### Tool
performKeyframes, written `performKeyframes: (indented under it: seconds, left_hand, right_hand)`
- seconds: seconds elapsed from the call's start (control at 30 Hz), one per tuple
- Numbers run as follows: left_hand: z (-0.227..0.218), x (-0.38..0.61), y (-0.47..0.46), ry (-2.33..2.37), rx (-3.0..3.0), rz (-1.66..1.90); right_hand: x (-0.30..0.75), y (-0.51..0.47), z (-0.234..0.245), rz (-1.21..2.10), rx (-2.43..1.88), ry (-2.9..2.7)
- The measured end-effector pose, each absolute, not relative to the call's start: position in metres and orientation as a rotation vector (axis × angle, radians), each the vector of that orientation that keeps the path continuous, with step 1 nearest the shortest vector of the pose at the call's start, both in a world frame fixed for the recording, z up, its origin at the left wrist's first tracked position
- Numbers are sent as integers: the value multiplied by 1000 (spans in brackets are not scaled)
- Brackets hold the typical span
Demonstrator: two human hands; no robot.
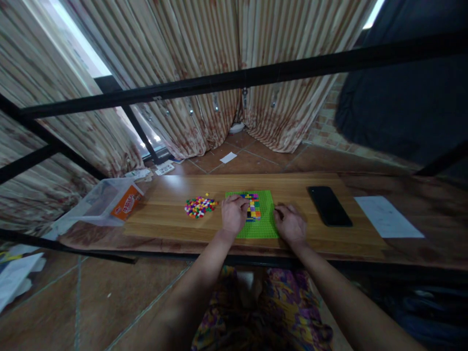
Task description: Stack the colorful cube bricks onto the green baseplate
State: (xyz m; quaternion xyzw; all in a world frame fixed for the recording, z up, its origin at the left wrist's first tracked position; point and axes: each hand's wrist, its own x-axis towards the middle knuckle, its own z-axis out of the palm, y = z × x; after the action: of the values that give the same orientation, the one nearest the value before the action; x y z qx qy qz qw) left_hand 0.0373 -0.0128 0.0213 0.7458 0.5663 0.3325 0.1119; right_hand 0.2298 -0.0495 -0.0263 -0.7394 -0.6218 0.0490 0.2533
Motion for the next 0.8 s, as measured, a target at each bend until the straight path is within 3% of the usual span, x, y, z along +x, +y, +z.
performKeyframes:
  seconds: [0.8]
  left_hand:
    - [17,38,-29,1711,2615,842]
  right_hand:
    - [230,-49,-26,127,-1994,-1679]
